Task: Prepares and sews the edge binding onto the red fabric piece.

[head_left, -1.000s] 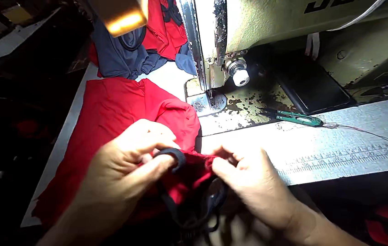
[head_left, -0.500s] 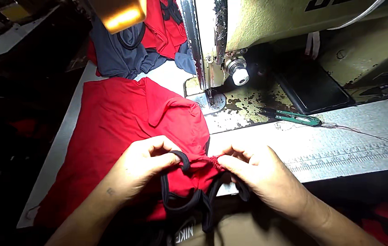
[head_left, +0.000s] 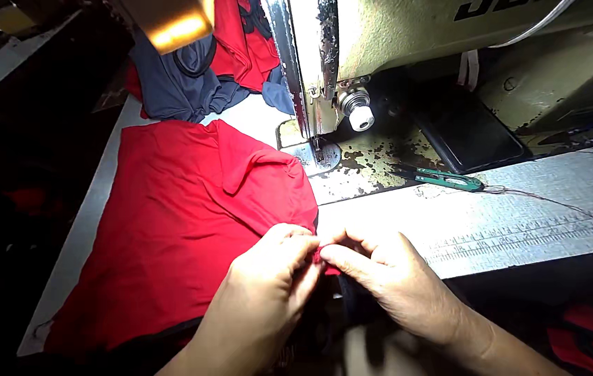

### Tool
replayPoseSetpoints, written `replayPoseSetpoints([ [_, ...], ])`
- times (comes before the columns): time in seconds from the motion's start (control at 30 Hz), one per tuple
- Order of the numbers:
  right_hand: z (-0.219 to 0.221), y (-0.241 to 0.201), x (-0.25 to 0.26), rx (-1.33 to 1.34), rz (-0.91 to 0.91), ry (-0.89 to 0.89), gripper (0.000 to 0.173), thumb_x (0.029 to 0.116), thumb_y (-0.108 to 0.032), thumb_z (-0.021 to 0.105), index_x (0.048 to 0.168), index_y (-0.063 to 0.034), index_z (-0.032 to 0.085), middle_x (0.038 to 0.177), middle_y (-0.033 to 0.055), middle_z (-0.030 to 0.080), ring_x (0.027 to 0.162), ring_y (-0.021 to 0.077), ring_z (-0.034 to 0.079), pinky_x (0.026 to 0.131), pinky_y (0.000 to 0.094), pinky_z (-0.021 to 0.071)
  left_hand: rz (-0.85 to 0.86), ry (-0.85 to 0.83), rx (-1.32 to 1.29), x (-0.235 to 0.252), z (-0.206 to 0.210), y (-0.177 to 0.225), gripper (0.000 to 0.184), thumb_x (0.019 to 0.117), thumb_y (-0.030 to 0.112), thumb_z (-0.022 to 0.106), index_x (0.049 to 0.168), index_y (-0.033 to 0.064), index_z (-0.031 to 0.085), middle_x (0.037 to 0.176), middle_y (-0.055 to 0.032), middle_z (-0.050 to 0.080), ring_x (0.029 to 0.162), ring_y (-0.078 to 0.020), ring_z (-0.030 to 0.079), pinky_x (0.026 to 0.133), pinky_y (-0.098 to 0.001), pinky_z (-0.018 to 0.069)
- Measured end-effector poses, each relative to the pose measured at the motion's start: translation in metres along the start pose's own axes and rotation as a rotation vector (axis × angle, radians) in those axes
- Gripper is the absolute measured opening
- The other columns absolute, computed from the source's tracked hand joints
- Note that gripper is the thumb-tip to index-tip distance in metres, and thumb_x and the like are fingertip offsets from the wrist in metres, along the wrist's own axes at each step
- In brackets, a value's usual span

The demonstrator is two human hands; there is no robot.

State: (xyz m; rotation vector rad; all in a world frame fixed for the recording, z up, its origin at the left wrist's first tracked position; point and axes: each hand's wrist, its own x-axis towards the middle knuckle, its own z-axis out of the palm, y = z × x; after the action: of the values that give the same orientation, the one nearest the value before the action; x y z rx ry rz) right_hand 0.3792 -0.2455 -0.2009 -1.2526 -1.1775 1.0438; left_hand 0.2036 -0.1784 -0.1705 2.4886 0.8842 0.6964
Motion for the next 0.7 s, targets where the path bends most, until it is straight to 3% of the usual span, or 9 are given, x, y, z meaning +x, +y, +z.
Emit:
replayPoseSetpoints([
  [0.07,-0.001,0.001,-0.001,0.03,-0.003,0.006,0.007,0.0971,-0.014,0.066,0.094,-0.013,0.072,0.075,-0.0038,0.067,0.064,0.0029,0.061,0.059,0.016,0.0508,-0.04,0.004,-0.176,0.003,0.002,-0.011,0.015,0.094,0.021,0.064,0.094,0.018,0.079,0.097,0.0092,0.072,0.088,0.0018,0.068,0.075,-0.0139,0.0575],
  [0.17,-0.01,0.003,-0.001,0.019,-0.035,-0.015,0.008,0.0962,-0.009,0.065,0.094,-0.0122,0.072,0.075,-0.0031,0.066,0.062,0.003,0.059,0.056,0.0155,0.0489,-0.116,-0.019,-0.401,0.007,-0.007,-0.017,0.015,0.0955,0.019,0.066,0.098,0.0163,0.08,0.096,0.0054,0.076,0.089,-0.0056,0.072,0.078,-0.0203,0.061],
  [0.3,-0.03,0.007,-0.001,-0.322,-0.179,0.042,0.01,0.0946,-0.013,0.063,0.092,-0.0172,0.071,0.075,-0.0104,0.064,0.064,-0.0028,0.058,0.056,0.0128,0.0493,-0.268,-0.074,-0.563,0.003,-0.025,-0.02,0.015,0.0947,0.019,0.067,0.1,0.0145,0.08,0.1,-0.0014,0.078,0.089,-0.0117,0.075,0.079,-0.0248,0.0622],
  [0.37,-0.045,0.011,0.0,-0.575,-0.284,0.15,0.011,0.0937,-0.015,0.061,0.091,-0.0171,0.071,0.079,-0.0099,0.063,0.069,-0.0025,0.06,0.06,0.0138,0.0507,-0.269,-0.15,-0.617,-0.002,-0.032,-0.028,0.014,0.0951,0.022,0.069,0.096,0.0137,0.08,0.111,-0.0043,0.077,0.1,-0.0137,0.073,0.086,-0.0261,0.0606],
  [0.43,-0.065,0.013,0.004,-0.876,-0.363,0.31,0.013,0.0933,-0.016,0.061,0.094,-0.0122,0.073,0.091,0.001,0.067,0.086,0.0143,0.064,0.073,0.0304,0.053,-0.244,-0.187,-0.656,-0.006,-0.035,-0.032,0.012,0.0936,0.021,0.07,0.091,0.0131,0.079,0.119,-0.0061,0.075,0.11,-0.0161,0.072,0.093,-0.0285,0.0594],
  [0.5,-0.087,0.01,0.008,-1.093,-0.317,0.395,0.025,0.0961,-0.019,0.062,0.111,-0.0041,0.074,0.111,0.0179,0.068,0.106,0.0408,0.061,0.084,0.0567,0.0481,-0.195,-0.216,-0.687,-0.007,-0.037,-0.032,0.009,0.0923,0.016,0.07,0.09,0.0122,0.078,0.124,-0.007,0.073,0.113,-0.0165,0.071,0.095,-0.0295,0.0591],
  [0.53,-0.096,0.009,0.01,-1.17,-0.25,0.407,0.032,0.0977,-0.023,0.061,0.12,-0.0031,0.072,0.118,0.0217,0.065,0.113,0.0471,0.056,0.087,0.0634,0.0428,-0.168,-0.235,-0.685,-0.007,-0.039,-0.032,0.009,0.0923,0.015,0.07,0.09,0.0124,0.078,0.126,-0.0069,0.072,0.114,-0.0165,0.07,0.097,-0.0297,0.0588],
  [0.57,-0.102,0.01,0.011,-1.23,-0.185,0.411,0.036,0.0985,-0.025,0.06,0.125,-0.0033,0.07,0.121,0.0225,0.063,0.116,0.0491,0.053,0.088,0.0659,0.039,-0.138,-0.257,-0.682,-0.006,-0.04,-0.032,0.009,0.0928,0.015,0.069,0.09,0.0124,0.077,0.128,-0.0068,0.072,0.116,-0.0165,0.07,0.098,-0.0297,0.0581],
  [0.7,-0.111,0.02,0.013,-1.316,-0.183,0.41,0.029,0.1016,-0.022,0.055,0.111,-0.0033,0.075,0.107,0.019,0.067,0.11,0.0448,0.055,0.085,0.0603,0.0377,-0.082,-0.295,-0.704,-0.004,-0.043,-0.034,0.006,0.0916,0.014,0.071,0.091,0.0131,0.077,0.13,-0.0056,0.07,0.116,-0.0154,0.069,0.098,-0.029,0.0577],
])
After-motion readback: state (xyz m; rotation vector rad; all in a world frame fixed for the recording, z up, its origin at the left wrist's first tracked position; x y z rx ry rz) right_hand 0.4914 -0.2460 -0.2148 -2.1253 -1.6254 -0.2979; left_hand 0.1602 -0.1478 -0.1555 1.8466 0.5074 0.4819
